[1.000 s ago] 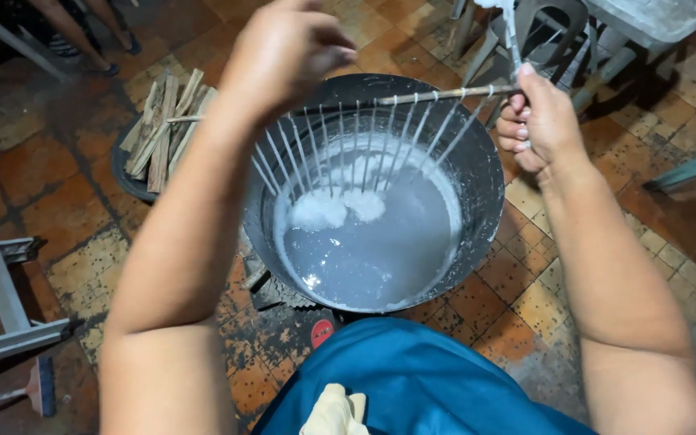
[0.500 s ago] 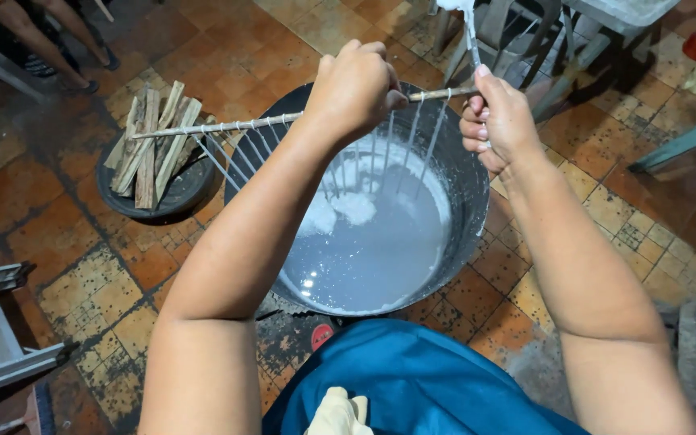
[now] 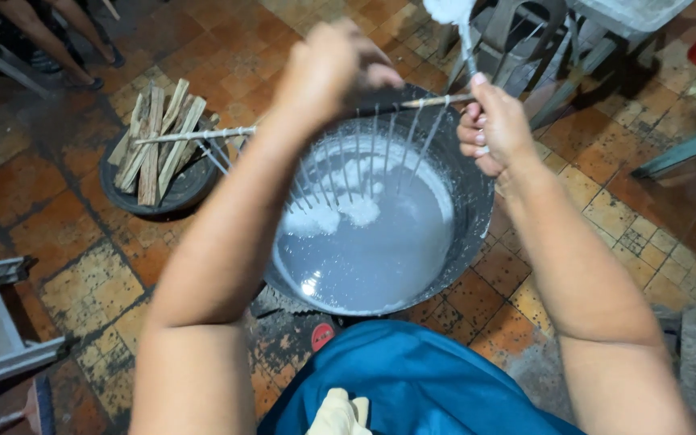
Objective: Dipping a rack of wicks into a vat of melted wax to build up layers for candle making, including stirring the wax.
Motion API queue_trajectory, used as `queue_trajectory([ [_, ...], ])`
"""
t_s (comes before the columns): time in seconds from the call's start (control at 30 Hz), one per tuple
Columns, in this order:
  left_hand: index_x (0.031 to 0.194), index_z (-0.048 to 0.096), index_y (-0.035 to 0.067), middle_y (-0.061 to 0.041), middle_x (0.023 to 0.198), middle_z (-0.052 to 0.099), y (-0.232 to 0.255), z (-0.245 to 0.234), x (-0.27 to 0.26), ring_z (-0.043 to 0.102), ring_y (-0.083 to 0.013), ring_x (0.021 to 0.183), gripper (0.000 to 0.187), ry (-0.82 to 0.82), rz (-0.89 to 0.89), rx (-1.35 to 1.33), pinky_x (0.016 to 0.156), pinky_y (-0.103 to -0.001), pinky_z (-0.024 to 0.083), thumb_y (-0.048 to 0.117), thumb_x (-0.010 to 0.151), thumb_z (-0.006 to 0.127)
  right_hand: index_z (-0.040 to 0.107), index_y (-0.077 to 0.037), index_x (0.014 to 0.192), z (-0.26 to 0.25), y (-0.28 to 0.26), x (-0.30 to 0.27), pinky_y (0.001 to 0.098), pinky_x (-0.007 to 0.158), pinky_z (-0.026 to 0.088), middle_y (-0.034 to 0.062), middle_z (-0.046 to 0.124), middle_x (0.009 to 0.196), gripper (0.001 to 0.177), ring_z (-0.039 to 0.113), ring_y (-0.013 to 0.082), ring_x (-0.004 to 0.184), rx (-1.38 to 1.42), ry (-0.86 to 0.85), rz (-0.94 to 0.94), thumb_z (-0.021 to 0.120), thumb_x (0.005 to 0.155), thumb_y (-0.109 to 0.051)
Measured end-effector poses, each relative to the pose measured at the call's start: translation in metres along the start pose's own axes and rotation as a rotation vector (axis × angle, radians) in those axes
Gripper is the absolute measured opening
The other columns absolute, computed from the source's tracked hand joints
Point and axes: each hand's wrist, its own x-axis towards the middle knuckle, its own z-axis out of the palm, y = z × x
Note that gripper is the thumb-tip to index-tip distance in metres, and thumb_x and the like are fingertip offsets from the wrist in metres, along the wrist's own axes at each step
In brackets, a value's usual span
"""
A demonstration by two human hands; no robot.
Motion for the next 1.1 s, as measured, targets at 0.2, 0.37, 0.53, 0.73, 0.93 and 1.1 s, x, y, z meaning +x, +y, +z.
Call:
queue_trajectory([
  [0.2, 0.107, 0.080, 0.006, -0.007, 0.106, 0.080, -0.077, -0.074, -0.061, 0.072, -0.0232, 0.094, 0.010, 0.188, 0.107, -0.006, 0.076, -0.041, 0.050, 0.013, 0.103, 0.075, 0.043, -0.018, 0.078, -0.005, -0.009, -0.004, 0.0209, 0.033, 0.022, -0.0070, 0.035, 0.057, 0.041, 0.031, 0.0039, 0.041, -0.057, 0.007, -0.001, 0.056, 0.112, -0.038],
  [0.37, 0.108, 0.081, 0.002, -0.015, 0.106, 0.077, -0.077, -0.097, -0.104, 0.071, -0.0302, 0.095, 0.011, 0.024, -0.012, 0.040, 0.077, -0.046, 0.055, 0.008, 0.101, 0.077, 0.046, -0.019, 0.081, -0.010, -0.013, -0.008, 0.0206, 0.035, 0.024, -0.0075, 0.039, 0.062, 0.039, 0.034, 0.0033, 0.045, -0.080, 0.042, 0.033, 0.057, 0.114, -0.037],
  [0.53, 0.112, 0.081, 0.011, -0.006, 0.114, 0.075, -0.068, -0.075, -0.107, 0.068, -0.0266, 0.102, 0.037, -0.251, -0.268, 0.033, 0.087, -0.043, 0.050, 0.032, 0.083, 0.088, 0.046, -0.021, 0.072, -0.018, -0.012, -0.002, 0.0202, 0.037, 0.020, -0.0091, 0.035, 0.056, 0.047, 0.032, 0.0030, 0.044, -0.052, -0.006, 0.040, 0.056, 0.112, -0.043],
  [0.73, 0.104, 0.083, 0.010, -0.010, 0.102, 0.070, -0.096, -0.024, -0.109, 0.066, -0.0353, 0.096, 0.030, -0.178, -0.072, 0.180, 0.072, -0.052, 0.053, 0.033, 0.085, 0.089, 0.044, -0.020, 0.069, -0.030, -0.006, 0.011, 0.0205, 0.039, 0.015, -0.0083, 0.027, 0.053, 0.050, 0.026, 0.0032, 0.043, -0.041, 0.022, 0.063, 0.059, 0.107, -0.049],
  [0.93, 0.103, 0.083, 0.007, -0.012, 0.102, 0.073, -0.082, -0.017, -0.120, 0.068, -0.0335, 0.094, 0.016, -0.140, -0.025, 0.160, 0.076, -0.050, 0.055, 0.020, 0.095, 0.080, 0.045, -0.020, 0.070, -0.037, 0.003, 0.017, 0.0186, 0.039, 0.015, -0.0090, 0.028, 0.054, 0.050, 0.027, 0.0020, 0.042, -0.022, 0.003, 0.088, 0.064, 0.102, -0.053],
  [1.1, 0.105, 0.083, 0.009, -0.011, 0.100, 0.073, -0.083, -0.014, -0.128, 0.070, -0.0337, 0.090, 0.016, -0.154, 0.005, 0.190, 0.076, -0.049, 0.055, 0.021, 0.094, 0.080, 0.055, -0.016, 0.101, -0.035, 0.004, 0.000, 0.0159, 0.039, 0.017, -0.0101, 0.028, 0.056, 0.054, 0.025, -0.0005, 0.043, -0.152, -0.097, 0.038, 0.058, 0.088, -0.068],
])
